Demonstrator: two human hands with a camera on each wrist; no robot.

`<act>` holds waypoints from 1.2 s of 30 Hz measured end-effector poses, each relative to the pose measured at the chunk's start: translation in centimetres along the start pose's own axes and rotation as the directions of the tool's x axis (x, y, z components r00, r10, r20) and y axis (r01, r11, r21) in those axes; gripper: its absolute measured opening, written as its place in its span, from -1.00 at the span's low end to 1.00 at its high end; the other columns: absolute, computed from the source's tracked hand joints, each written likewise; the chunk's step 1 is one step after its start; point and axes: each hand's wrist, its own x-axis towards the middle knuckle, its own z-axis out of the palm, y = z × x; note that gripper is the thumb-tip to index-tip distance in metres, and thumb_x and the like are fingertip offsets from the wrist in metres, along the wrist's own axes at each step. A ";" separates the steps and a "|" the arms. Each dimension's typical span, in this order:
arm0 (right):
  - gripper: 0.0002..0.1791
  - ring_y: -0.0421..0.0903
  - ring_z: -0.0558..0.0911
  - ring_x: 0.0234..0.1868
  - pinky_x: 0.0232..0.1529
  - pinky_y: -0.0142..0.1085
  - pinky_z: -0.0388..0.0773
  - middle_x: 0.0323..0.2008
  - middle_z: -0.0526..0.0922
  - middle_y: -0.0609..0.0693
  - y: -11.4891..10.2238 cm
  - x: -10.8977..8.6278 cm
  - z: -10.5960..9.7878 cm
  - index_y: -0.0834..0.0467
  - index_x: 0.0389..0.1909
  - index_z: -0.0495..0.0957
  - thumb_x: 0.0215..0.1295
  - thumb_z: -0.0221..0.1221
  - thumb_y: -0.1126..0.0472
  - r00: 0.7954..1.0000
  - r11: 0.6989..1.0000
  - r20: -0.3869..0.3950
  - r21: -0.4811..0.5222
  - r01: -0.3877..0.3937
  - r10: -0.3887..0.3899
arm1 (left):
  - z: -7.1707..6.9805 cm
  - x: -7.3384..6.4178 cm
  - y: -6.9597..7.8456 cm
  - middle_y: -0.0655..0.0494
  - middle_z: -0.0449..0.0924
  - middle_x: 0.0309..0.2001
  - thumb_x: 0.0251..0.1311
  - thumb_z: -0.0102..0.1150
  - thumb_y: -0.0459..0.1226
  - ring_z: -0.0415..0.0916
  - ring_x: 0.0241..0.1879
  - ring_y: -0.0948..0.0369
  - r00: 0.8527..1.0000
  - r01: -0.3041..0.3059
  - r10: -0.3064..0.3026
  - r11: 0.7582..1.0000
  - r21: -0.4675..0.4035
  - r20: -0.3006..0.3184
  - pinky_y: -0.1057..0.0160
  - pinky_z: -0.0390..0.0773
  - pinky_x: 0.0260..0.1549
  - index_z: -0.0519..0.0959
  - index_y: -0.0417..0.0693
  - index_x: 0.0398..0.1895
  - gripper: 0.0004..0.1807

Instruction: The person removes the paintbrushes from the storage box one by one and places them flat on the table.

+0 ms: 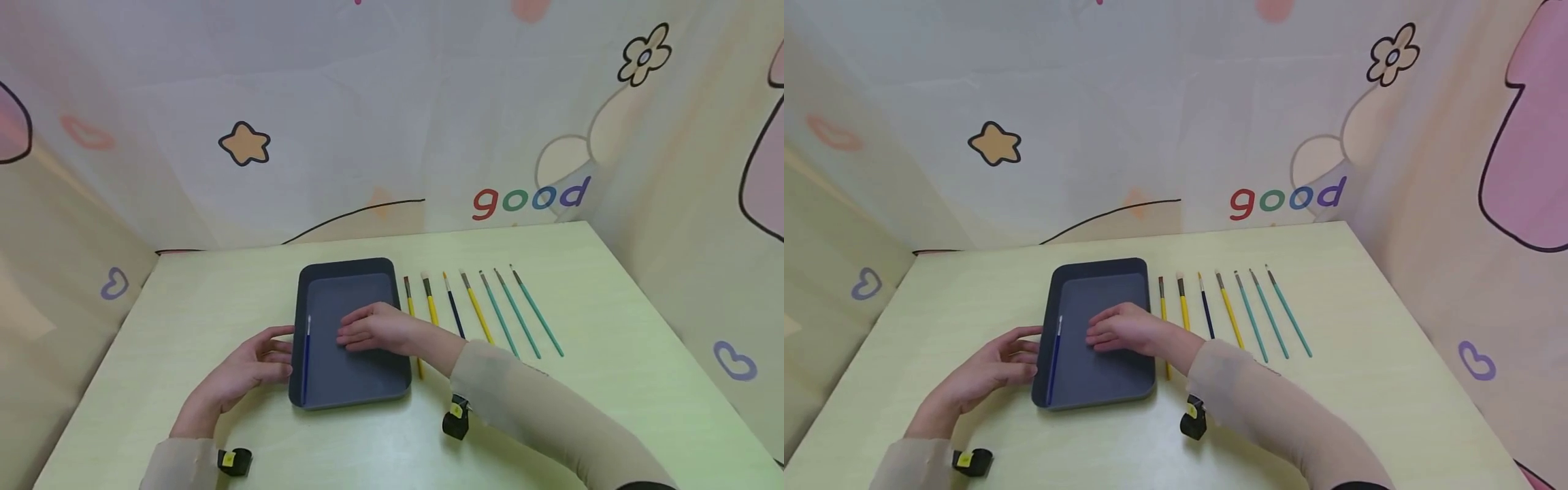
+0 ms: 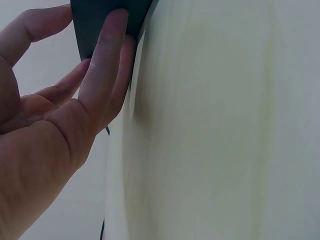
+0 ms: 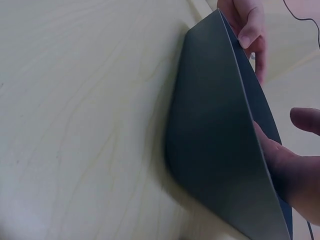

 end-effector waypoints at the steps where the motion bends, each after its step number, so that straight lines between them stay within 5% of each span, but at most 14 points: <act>1: -0.51 0.22 0.56 0.27 0.22 -0.06 0.54 0.24 0.52 0.42 0.0 0.1 0.1 0.54 0.37 0.28 0.53 0.04 0.39 1.000 1.000 -0.005 0.013 -0.006 0.006 | 0.0 0.0 0.0 -0.35 0.37 0.25 0.19 0.26 -0.48 0.52 0.14 -0.06 1.000 0.002 -0.002 1.000 -0.001 -0.002 0.12 0.66 0.00 0.15 -0.21 0.56 -0.14; 9: -0.41 0.30 0.46 0.34 0.30 0.02 0.46 0.30 0.42 0.50 0.4 1.2 1.8 0.57 0.40 0.20 0.68 -0.15 0.12 0.999 0.991 0.017 0.127 -0.036 0.035 | -0.1 0.2 -0.2 -0.36 0.36 0.25 0.19 0.28 -0.48 0.53 0.14 -0.05 1.000 0.010 -0.010 1.000 -0.012 -0.002 0.12 0.65 0.00 0.14 -0.21 0.57 -0.13; 18: -0.23 0.35 0.30 0.44 0.42 0.08 0.27 0.42 0.21 0.53 0.3 2.0 3.2 0.59 0.46 0.05 0.68 -0.23 -0.06 0.996 0.941 0.047 0.327 -0.088 0.077 | -0.1 0.1 0.0 -0.37 0.35 0.27 0.21 0.28 -0.47 0.52 0.16 -0.06 1.000 0.008 -0.008 1.000 -0.022 0.010 0.10 0.65 0.01 0.12 -0.22 0.57 -0.13; 36: -0.18 0.29 0.44 0.36 0.39 0.03 0.35 0.25 0.46 0.44 0.9 3.7 4.2 0.60 0.42 0.12 0.56 0.00 -0.06 0.995 0.947 0.012 0.306 -0.099 0.101 | 0.0 0.2 0.2 -0.37 0.35 0.27 0.22 0.27 -0.46 0.51 0.16 -0.06 1.000 0.011 -0.011 1.000 -0.001 0.015 0.11 0.65 0.02 0.12 -0.22 0.57 -0.14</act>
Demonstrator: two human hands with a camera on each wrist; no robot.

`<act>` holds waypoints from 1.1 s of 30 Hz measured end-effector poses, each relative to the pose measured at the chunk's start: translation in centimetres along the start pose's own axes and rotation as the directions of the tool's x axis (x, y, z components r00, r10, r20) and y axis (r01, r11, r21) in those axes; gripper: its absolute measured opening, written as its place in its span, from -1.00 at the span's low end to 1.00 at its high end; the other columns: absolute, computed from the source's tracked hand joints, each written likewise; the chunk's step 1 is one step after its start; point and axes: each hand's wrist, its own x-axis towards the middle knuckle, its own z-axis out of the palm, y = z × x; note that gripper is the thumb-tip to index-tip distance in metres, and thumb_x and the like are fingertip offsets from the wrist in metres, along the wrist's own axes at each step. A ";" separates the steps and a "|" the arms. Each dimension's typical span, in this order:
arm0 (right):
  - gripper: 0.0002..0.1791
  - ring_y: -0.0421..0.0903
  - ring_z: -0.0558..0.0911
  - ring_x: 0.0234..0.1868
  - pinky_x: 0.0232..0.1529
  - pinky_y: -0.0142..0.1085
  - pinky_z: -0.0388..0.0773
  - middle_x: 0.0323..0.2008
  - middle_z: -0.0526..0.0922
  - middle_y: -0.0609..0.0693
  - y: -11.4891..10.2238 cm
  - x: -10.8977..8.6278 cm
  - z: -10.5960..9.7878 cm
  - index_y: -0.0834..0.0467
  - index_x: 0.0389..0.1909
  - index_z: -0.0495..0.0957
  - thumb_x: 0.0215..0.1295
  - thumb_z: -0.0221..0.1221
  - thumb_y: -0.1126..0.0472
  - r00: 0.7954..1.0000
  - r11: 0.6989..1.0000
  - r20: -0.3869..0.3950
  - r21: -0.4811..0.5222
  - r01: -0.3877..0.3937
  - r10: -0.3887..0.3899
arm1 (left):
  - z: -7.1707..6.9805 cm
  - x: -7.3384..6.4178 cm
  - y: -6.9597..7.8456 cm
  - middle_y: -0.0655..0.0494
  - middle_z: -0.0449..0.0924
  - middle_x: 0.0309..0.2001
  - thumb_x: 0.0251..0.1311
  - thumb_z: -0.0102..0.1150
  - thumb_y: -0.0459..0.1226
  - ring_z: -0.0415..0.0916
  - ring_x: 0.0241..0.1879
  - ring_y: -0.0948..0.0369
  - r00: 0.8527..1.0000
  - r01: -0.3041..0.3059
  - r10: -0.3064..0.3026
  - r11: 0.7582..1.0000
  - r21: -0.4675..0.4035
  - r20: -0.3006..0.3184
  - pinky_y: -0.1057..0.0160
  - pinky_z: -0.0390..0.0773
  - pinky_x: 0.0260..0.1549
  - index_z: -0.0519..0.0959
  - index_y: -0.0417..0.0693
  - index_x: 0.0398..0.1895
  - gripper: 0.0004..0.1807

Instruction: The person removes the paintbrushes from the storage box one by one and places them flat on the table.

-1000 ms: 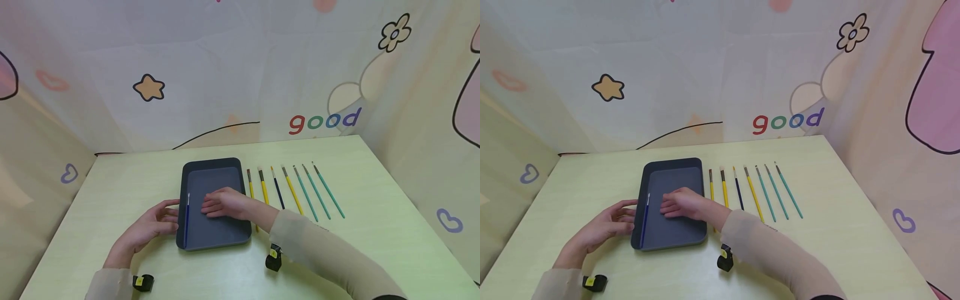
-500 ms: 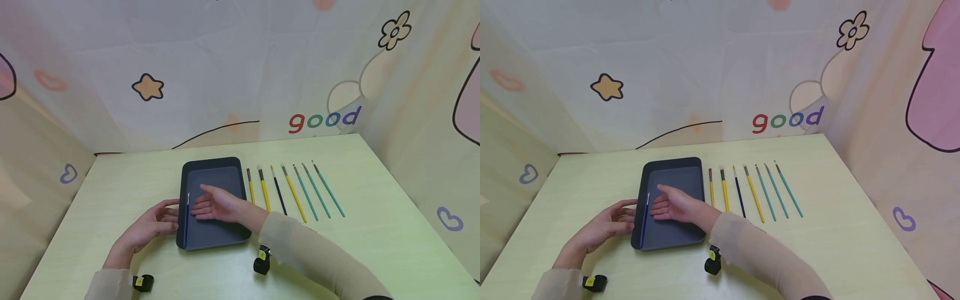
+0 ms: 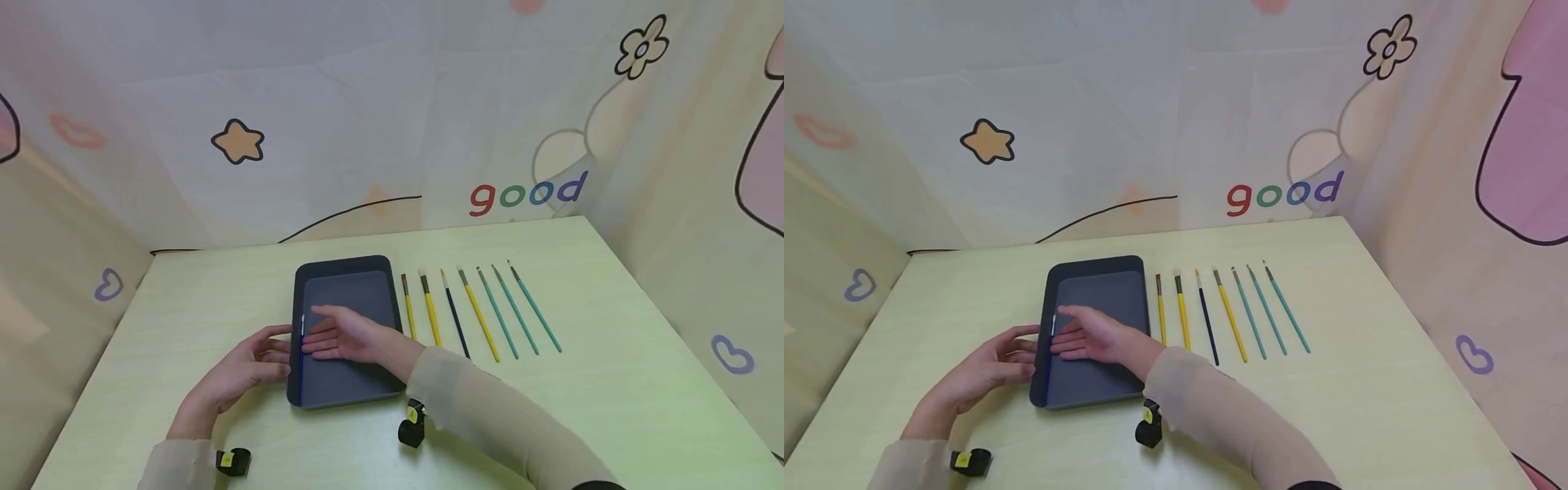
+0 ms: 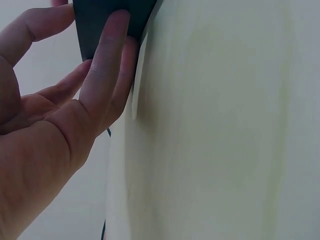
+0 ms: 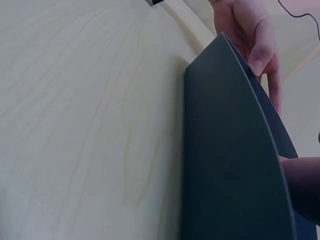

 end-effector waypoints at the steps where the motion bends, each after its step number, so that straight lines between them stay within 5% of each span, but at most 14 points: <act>1: -0.19 0.29 0.45 0.35 0.38 0.03 0.36 0.22 0.48 0.41 0.0 0.0 0.1 0.60 0.42 0.13 0.56 0.01 -0.06 1.000 1.000 0.004 -0.012 0.000 0.000 | 0.0 0.0 0.0 -0.37 0.35 0.27 0.22 0.27 -0.46 0.51 0.16 -0.06 1.000 0.002 -0.002 1.000 0.003 -0.001 0.11 0.65 0.02 0.12 -0.21 0.57 -0.14; 12: -0.47 0.04 0.58 -0.14 0.29 0.03 0.47 -0.18 0.54 0.18 0.0 0.4 1.4 0.53 0.17 0.40 0.57 0.03 0.07 0.999 0.993 -0.039 -0.118 -0.008 0.004 | -0.1 0.0 0.1 -0.36 0.35 0.27 0.21 0.28 -0.46 0.51 0.17 -0.06 1.000 0.003 -0.003 1.000 0.009 0.000 0.11 0.65 0.02 0.13 -0.21 0.57 -0.14; 18: -0.66 -0.03 0.58 -0.27 0.08 -0.04 0.64 -0.26 0.58 0.12 0.2 0.5 1.5 0.41 -0.02 0.55 0.55 0.05 0.16 0.997 0.979 -0.082 -0.204 -0.005 -0.012 | -0.1 0.0 0.1 -0.37 0.35 0.27 0.21 0.27 -0.46 0.51 0.16 -0.06 1.000 0.002 -0.002 1.000 0.005 -0.001 0.10 0.65 0.02 0.13 -0.22 0.56 -0.14; 25: -0.77 0.05 0.72 -0.14 -0.04 -0.06 0.70 -0.25 0.70 0.15 1.0 1.0 1.7 0.40 0.00 0.59 0.46 0.15 0.35 0.984 0.962 -0.156 -0.270 0.044 -0.089 | 0.0 0.1 -0.1 -0.37 0.35 0.26 0.20 0.27 -0.47 0.53 0.15 -0.04 1.000 -0.004 0.004 1.000 -0.001 0.004 0.11 0.66 0.01 0.14 -0.23 0.56 -0.15; 33: -0.78 -0.03 0.74 -0.30 -0.22 -0.14 0.74 -0.34 0.72 0.13 2.3 1.6 2.0 0.42 -0.06 0.61 0.28 0.26 0.51 0.952 0.909 -0.169 -0.377 0.176 -0.254 | 0.0 0.0 0.1 -0.36 0.35 0.27 0.23 0.27 -0.45 0.52 0.17 -0.06 1.000 -0.004 0.004 1.000 0.005 0.007 0.13 0.64 0.03 0.12 -0.21 0.57 -0.15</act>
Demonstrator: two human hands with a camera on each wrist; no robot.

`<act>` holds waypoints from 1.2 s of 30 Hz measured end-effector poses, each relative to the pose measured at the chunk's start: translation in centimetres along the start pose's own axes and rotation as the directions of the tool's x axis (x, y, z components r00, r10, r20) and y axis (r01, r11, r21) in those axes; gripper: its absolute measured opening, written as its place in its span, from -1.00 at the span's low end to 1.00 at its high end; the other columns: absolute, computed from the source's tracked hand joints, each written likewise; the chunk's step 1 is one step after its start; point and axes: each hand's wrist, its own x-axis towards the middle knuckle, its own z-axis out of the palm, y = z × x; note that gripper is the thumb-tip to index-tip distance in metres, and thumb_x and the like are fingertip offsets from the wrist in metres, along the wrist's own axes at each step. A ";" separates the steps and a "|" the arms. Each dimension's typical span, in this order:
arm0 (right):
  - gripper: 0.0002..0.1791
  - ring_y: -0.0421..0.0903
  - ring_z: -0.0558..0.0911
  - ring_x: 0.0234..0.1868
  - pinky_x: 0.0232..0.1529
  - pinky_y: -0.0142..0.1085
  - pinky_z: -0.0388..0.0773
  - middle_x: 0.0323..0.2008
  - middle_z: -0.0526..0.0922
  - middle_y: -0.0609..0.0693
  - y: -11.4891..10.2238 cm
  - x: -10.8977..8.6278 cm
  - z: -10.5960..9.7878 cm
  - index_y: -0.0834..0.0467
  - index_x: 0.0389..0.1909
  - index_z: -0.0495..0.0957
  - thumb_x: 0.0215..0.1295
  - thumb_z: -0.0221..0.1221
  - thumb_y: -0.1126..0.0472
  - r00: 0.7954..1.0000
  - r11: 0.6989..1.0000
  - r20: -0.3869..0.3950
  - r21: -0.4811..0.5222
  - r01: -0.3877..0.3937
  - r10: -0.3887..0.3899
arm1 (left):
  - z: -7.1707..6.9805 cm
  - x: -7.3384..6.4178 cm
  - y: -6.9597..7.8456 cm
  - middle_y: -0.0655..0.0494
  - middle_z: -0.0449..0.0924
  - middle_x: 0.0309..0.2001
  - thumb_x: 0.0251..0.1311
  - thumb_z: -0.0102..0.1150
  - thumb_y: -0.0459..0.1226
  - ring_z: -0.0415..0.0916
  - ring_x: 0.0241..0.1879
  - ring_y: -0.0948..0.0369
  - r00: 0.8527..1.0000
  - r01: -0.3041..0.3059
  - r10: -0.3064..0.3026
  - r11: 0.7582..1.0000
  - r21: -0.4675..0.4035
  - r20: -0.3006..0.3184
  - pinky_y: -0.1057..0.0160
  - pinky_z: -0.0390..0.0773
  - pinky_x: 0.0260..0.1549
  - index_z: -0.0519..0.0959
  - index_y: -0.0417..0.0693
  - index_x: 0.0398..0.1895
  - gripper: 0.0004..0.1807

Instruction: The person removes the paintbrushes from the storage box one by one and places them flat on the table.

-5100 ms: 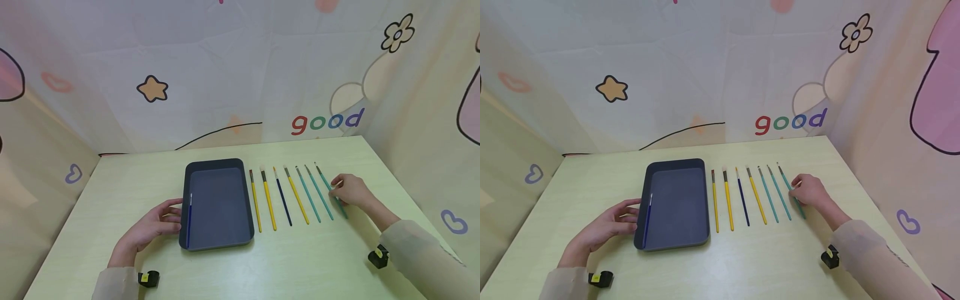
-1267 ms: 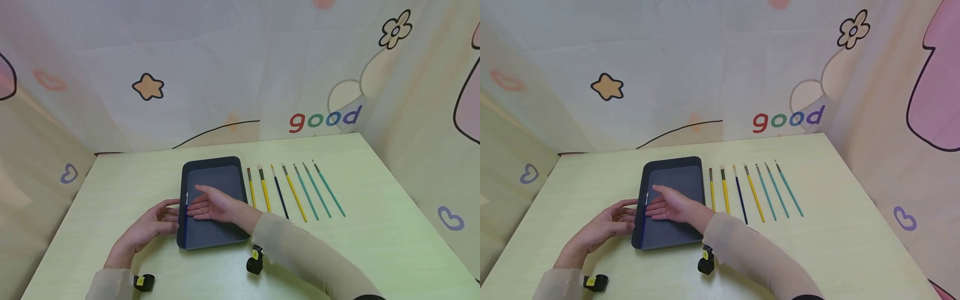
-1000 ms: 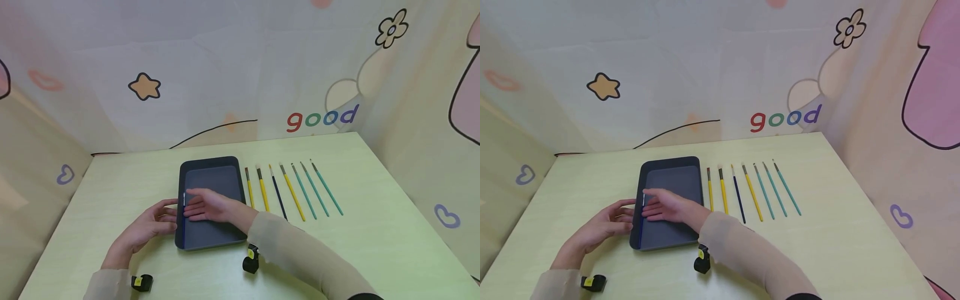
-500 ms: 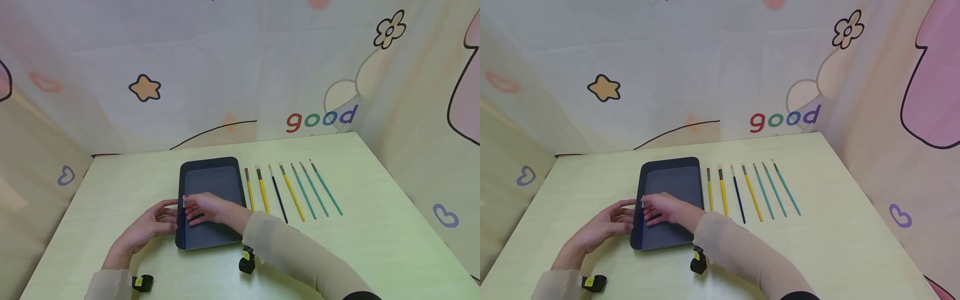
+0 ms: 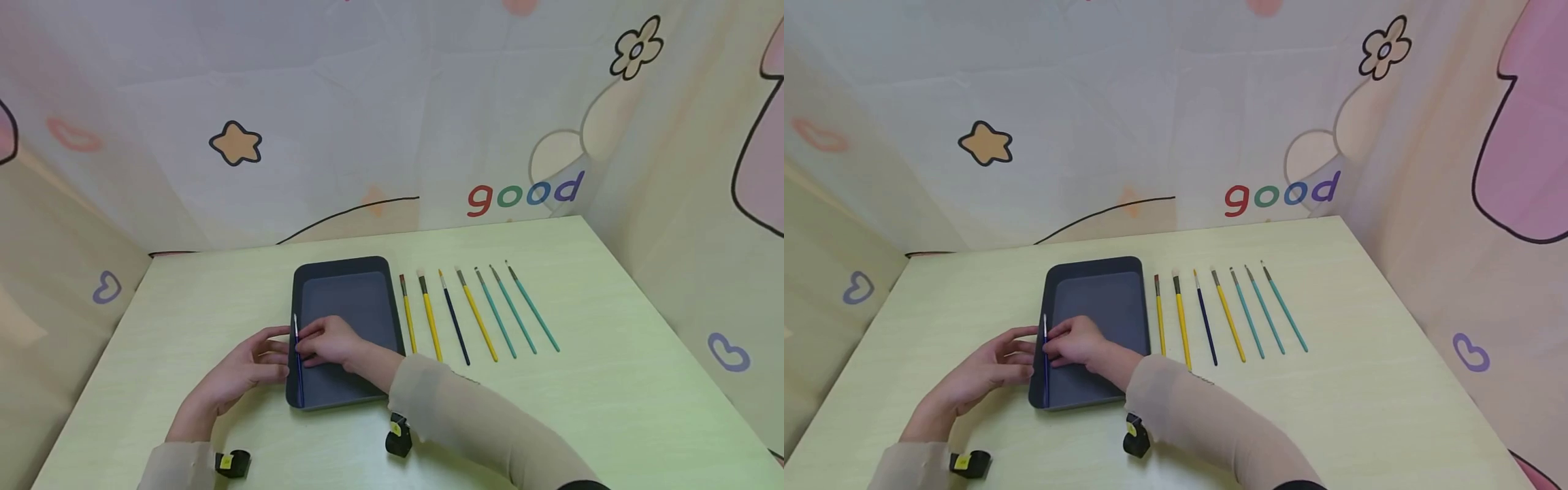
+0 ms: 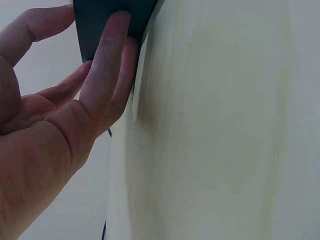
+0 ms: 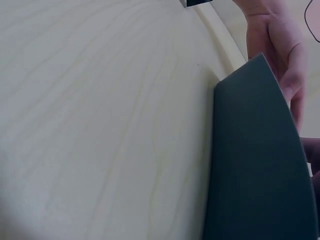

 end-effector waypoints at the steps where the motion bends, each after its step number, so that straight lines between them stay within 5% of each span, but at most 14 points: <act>1: -0.79 -0.03 0.74 -0.32 -0.23 -0.14 0.74 -0.35 0.72 0.13 0.1 0.0 0.2 0.42 -0.08 0.61 0.27 0.27 0.52 1.000 1.000 -0.009 0.001 0.014 -0.014 | 0.0 0.0 0.0 -0.36 0.35 0.27 0.22 0.27 -0.46 0.52 0.17 -0.06 1.000 0.001 -0.001 1.000 0.001 -0.001 0.13 0.64 0.03 0.12 -0.22 0.57 -0.15; 7: -0.77 -0.10 0.68 -0.43 -0.28 -0.12 0.75 -0.40 0.66 0.08 0.2 -0.2 0.9 0.40 -0.13 0.56 0.20 0.27 0.58 0.998 0.999 -0.050 0.020 0.044 -0.043 | 0.0 0.0 0.0 -0.35 0.36 0.25 0.22 0.28 -0.46 0.52 0.16 -0.05 1.000 0.002 -0.002 1.000 0.006 -0.004 0.15 0.64 0.01 0.12 -0.23 0.56 -0.15; 19: -0.76 -0.08 0.68 -0.40 -0.35 -0.14 0.75 -0.30 0.69 0.14 -0.7 -0.5 0.4 0.33 -0.09 0.54 0.25 0.23 0.56 0.999 1.000 -0.019 -0.007 -0.027 0.027 | 0.1 -0.1 0.0 -0.37 0.36 0.24 0.23 0.25 -0.47 0.53 0.15 -0.06 1.000 -0.022 0.022 1.000 0.003 0.012 0.13 0.65 0.02 0.12 -0.24 0.56 -0.15; 36: -0.69 -0.07 0.65 -0.37 -0.33 -0.14 0.75 -0.32 0.68 0.12 -1.6 -1.2 -2.8 0.37 0.05 0.53 0.30 0.26 0.49 0.999 0.999 0.039 0.043 -0.026 0.024 | -0.1 0.0 -0.1 -0.37 0.36 0.26 0.21 0.28 -0.46 0.53 0.15 -0.07 1.000 -0.003 0.003 1.000 0.002 -0.006 0.12 0.65 0.01 0.12 -0.22 0.57 -0.14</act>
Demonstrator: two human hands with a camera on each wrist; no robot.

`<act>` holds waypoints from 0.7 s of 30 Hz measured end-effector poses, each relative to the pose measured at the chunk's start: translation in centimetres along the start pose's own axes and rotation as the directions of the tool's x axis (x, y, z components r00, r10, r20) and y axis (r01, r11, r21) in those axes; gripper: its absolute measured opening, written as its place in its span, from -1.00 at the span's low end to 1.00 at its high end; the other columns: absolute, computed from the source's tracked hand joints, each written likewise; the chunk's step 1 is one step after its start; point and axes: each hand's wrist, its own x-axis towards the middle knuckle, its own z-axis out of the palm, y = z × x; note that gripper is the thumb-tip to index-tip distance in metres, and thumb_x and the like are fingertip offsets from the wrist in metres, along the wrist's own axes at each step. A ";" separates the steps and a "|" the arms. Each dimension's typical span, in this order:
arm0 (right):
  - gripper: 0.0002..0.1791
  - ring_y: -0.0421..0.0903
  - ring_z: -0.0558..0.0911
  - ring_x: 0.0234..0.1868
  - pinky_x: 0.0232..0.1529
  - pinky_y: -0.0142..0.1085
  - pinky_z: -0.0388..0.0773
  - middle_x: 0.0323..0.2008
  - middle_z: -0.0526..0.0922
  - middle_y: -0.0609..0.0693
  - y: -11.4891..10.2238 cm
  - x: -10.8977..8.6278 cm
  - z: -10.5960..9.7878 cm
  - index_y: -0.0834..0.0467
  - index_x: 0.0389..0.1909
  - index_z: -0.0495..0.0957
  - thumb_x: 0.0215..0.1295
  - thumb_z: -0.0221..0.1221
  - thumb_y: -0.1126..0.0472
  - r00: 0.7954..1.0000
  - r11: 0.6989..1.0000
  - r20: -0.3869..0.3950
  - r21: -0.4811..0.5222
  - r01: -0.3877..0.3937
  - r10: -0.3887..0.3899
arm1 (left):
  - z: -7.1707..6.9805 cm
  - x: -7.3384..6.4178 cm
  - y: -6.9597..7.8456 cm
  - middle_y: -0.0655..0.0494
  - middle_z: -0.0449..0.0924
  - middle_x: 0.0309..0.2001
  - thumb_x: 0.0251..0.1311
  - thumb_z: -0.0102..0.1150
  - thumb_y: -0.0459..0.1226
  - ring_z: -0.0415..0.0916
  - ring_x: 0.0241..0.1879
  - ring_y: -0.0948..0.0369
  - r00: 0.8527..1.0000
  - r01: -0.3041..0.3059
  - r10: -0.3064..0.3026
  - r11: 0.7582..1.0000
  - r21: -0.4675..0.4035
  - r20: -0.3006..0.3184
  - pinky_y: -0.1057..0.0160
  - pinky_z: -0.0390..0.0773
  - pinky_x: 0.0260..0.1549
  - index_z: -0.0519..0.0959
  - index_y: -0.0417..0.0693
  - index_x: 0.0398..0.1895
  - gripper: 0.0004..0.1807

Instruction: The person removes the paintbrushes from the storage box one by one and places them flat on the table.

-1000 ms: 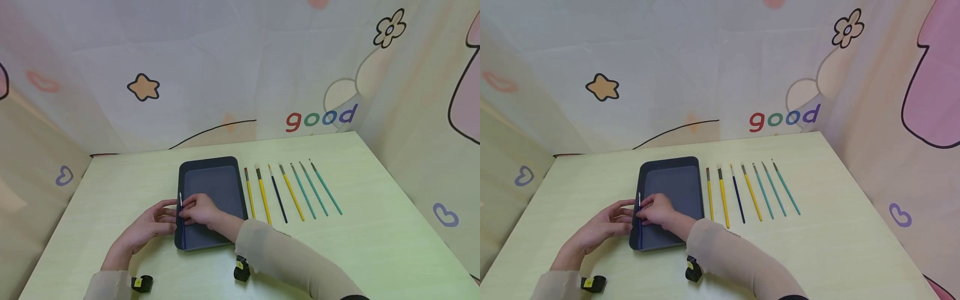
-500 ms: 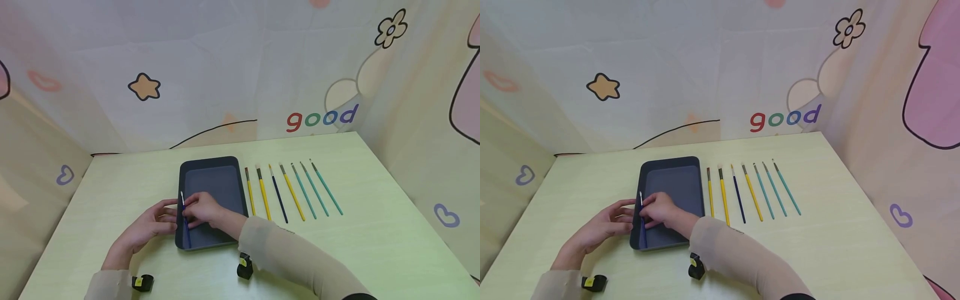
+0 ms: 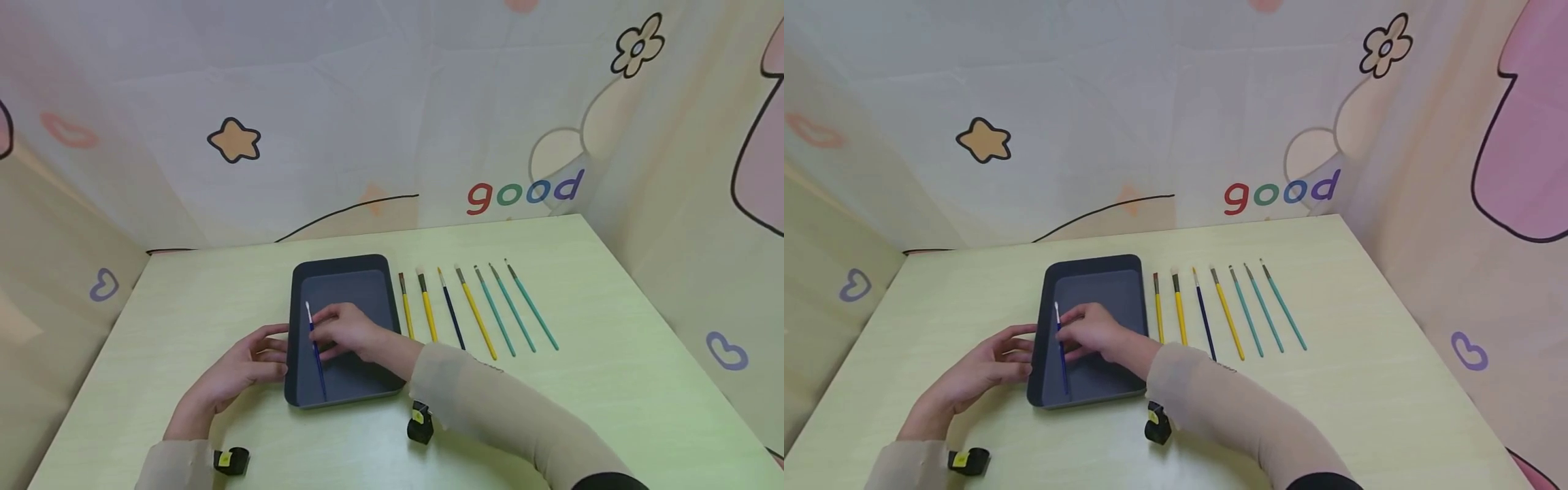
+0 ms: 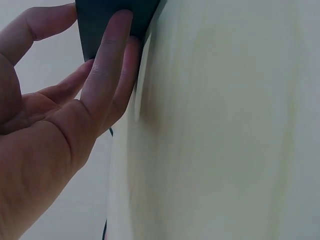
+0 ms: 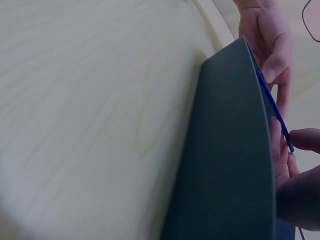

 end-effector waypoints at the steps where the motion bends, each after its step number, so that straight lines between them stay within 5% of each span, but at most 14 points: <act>1: -0.68 -0.07 0.64 -0.37 -0.33 -0.15 0.75 -0.31 0.68 0.12 -0.1 -0.1 -0.2 0.38 0.06 0.53 0.30 0.26 0.49 1.000 1.000 0.001 0.002 0.002 -0.002 | 0.0 0.0 0.0 -0.37 0.36 0.26 0.20 0.28 -0.46 0.53 0.15 -0.07 1.000 0.000 0.000 1.000 0.000 0.000 0.12 0.65 0.01 0.12 -0.22 0.57 -0.13; 21: -0.57 -0.09 0.64 -0.30 -0.22 -0.13 0.74 -0.19 0.67 0.19 -1.2 -3.0 -3.0 0.46 0.20 0.46 0.35 0.25 0.43 0.999 0.999 0.037 -0.029 0.026 -0.025 | 0.1 0.1 -0.2 -0.37 0.35 0.26 0.20 0.28 -0.46 0.51 0.16 -0.09 1.000 -0.007 0.007 1.000 0.016 -0.013 0.14 0.65 0.01 0.12 -0.25 0.56 -0.13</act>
